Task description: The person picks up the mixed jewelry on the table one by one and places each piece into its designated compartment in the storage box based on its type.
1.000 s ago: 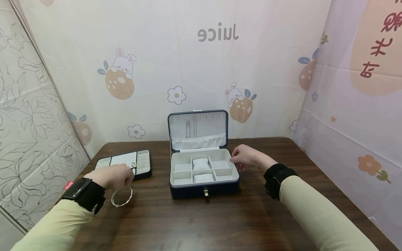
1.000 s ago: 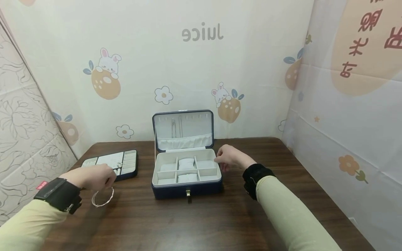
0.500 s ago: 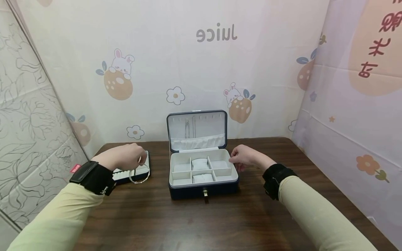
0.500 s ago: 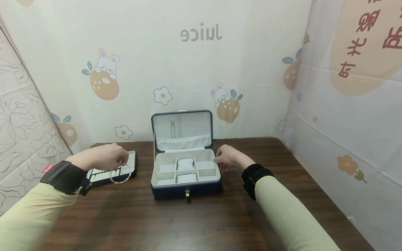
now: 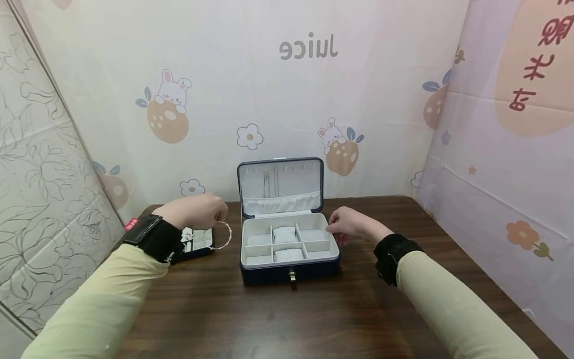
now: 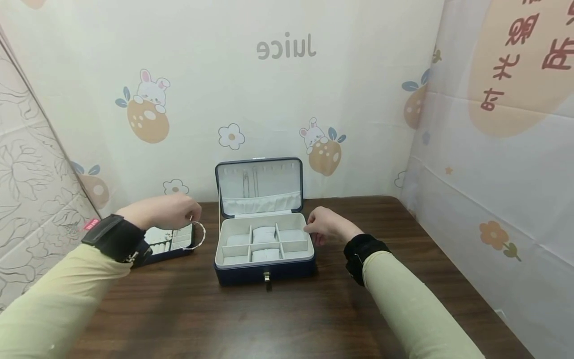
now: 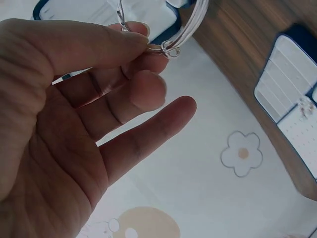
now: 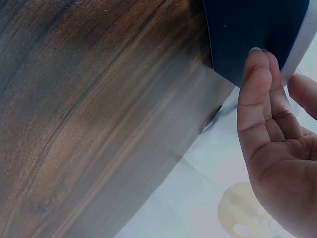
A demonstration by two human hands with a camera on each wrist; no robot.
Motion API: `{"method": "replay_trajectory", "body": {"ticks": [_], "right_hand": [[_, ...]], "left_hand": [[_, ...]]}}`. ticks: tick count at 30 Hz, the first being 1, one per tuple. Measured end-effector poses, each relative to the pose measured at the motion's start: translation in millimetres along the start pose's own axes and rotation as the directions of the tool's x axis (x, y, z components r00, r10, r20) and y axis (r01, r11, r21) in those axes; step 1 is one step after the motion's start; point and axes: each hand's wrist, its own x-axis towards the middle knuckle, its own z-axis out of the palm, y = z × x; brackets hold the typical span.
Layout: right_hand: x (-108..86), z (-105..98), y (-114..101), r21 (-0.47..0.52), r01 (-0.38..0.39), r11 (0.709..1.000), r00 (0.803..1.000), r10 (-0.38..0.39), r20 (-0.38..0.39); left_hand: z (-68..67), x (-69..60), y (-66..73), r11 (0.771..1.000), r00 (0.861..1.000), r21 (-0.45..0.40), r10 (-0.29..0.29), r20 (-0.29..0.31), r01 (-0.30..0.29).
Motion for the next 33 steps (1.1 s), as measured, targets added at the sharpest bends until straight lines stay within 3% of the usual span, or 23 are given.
{"method": "replay_trajectory", "body": {"ticks": [11,20,24,33], "right_hand": [[-2.1,-1,-3,0.006,-0.002,1.000,1.000,0.002,-0.001],[-0.8,-1,-2,0.011,-0.009,1.000,1.000,0.009,-0.007],[-1.0,-1,-2,0.012,-0.012,1.000,1.000,0.012,-0.008],[-0.6,0,-1,-0.002,-0.013,1.000,1.000,0.013,-0.015]], "left_hand": [[-6.9,36.2,20.7,1.000,0.998,0.010,-0.017,0.065,0.017],[-10.2,50.3,38.5,0.998,0.994,0.045,-0.052,0.095,0.048],[-7.7,55.9,43.6,0.997,0.991,0.044,-0.066,0.118,0.061],[8.0,72.7,47.1,1.000,0.987,0.006,-0.025,0.159,0.025]]}}
